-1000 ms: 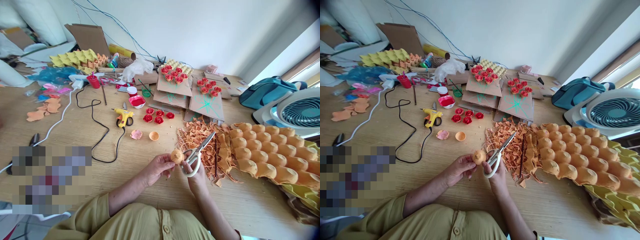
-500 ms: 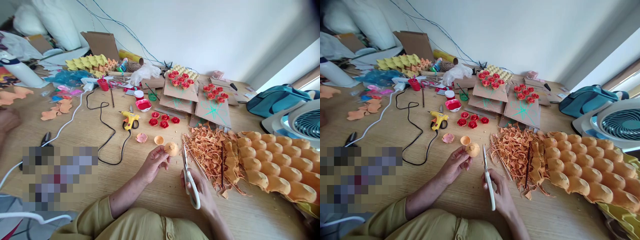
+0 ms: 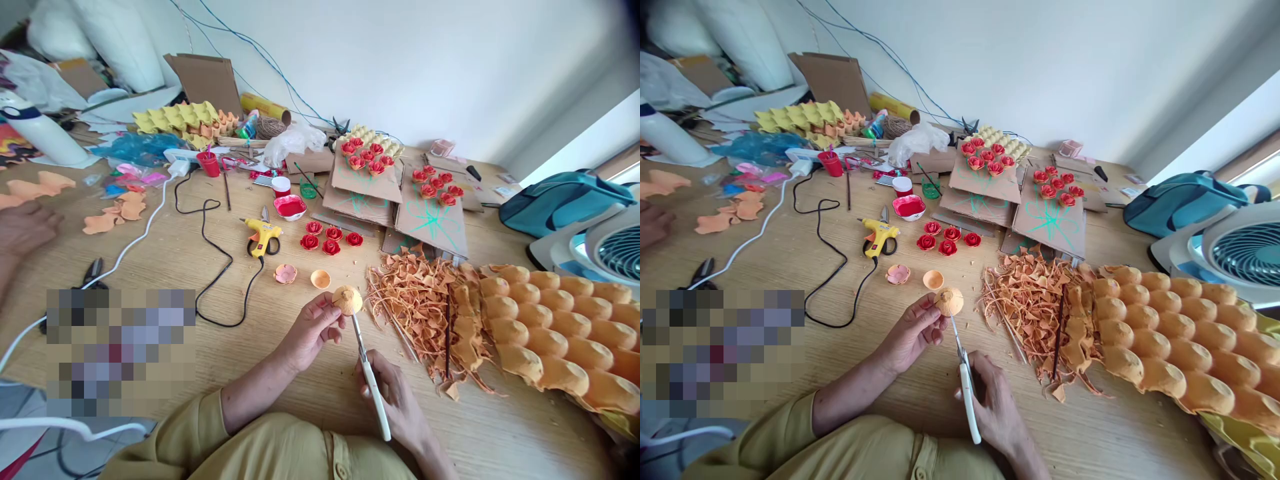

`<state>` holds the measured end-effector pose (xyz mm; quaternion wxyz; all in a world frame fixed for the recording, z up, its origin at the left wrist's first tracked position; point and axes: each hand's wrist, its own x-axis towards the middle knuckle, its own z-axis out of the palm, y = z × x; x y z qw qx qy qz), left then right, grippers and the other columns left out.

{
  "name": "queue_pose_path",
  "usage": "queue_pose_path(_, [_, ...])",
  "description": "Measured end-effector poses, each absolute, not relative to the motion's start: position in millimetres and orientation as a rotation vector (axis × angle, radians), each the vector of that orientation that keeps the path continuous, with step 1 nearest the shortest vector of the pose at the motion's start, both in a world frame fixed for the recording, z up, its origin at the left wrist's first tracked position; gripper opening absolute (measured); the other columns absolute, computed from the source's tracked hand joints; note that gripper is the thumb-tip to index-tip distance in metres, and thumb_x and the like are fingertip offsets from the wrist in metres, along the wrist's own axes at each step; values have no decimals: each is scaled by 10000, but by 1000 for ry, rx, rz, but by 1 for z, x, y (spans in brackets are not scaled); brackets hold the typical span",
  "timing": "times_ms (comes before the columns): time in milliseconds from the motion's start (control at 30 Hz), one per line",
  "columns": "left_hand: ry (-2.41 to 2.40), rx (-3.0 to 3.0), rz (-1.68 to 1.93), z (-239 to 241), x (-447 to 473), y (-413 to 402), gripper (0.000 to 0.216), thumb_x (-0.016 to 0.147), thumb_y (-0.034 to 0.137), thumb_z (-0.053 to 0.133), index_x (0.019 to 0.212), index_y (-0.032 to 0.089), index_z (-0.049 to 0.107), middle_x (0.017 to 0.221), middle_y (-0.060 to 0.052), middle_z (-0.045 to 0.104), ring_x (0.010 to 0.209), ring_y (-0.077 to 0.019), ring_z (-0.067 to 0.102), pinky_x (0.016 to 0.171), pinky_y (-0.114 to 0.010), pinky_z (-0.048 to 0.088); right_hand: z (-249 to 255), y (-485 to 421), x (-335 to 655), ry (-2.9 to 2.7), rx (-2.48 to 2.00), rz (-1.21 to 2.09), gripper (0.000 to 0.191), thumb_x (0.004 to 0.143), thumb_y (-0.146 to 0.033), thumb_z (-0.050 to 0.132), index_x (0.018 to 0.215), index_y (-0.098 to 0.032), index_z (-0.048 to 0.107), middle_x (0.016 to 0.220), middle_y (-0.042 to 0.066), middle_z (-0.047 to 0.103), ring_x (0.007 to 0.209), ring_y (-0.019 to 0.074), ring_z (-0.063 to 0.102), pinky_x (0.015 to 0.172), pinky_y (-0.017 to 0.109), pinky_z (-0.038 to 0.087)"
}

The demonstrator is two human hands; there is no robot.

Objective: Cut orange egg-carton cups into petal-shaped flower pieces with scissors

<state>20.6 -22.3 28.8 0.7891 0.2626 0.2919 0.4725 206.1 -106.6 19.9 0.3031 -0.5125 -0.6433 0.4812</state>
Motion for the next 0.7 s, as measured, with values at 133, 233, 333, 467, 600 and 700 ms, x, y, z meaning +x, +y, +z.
queue_pose_path(133, [624,542,1009,29,22,-24,301,753,322,787,858,170,550,782,1,620,666,-83,553,475,-149,452,17,-105,205,-1688,-1333,1260,427,896,-619,489,782,-208,511,720,3,497,676,180,434,615,290,336])
queue_pose_path(233, [623,519,1003,30,23,-25,321,737,327,799,861,173,547,783,1,622,675,-86,560,473,-146,445,14,-106,204,-1672,-1325,1265,406,904,-595,495,782,-208,501,721,-1,499,665,172,434,616,285,339])
queue_pose_path(333, [612,511,985,30,23,-25,333,725,325,808,841,175,535,770,4,617,670,-86,557,474,-147,444,11,-106,205,-1670,-1319,1257,387,909,-575,505,781,-210,500,730,1,503,669,173,442,621,285,344])
queue_pose_path(467, [608,533,973,30,24,-26,338,718,348,812,823,170,545,754,9,598,658,-83,549,472,-145,437,7,-106,206,-1694,-1339,1213,346,919,-532,514,787,-211,507,751,10,507,685,179,448,632,291,351])
queue_pose_path(600, [597,561,962,30,24,-27,333,727,371,803,827,166,561,756,5,592,655,-83,536,472,-149,443,5,-107,207,-1720,-1353,1184,307,924,-490,512,800,-209,504,746,6,497,682,177,445,632,292,351])
queue_pose_path(700, [592,568,960,31,23,-27,322,739,369,794,831,167,560,757,3,593,650,-83,528,466,-147,443,6,-107,206,-1724,-1344,1179,291,924,-473,513,804,-209,502,735,1,492,680,175,444,632,290,355])
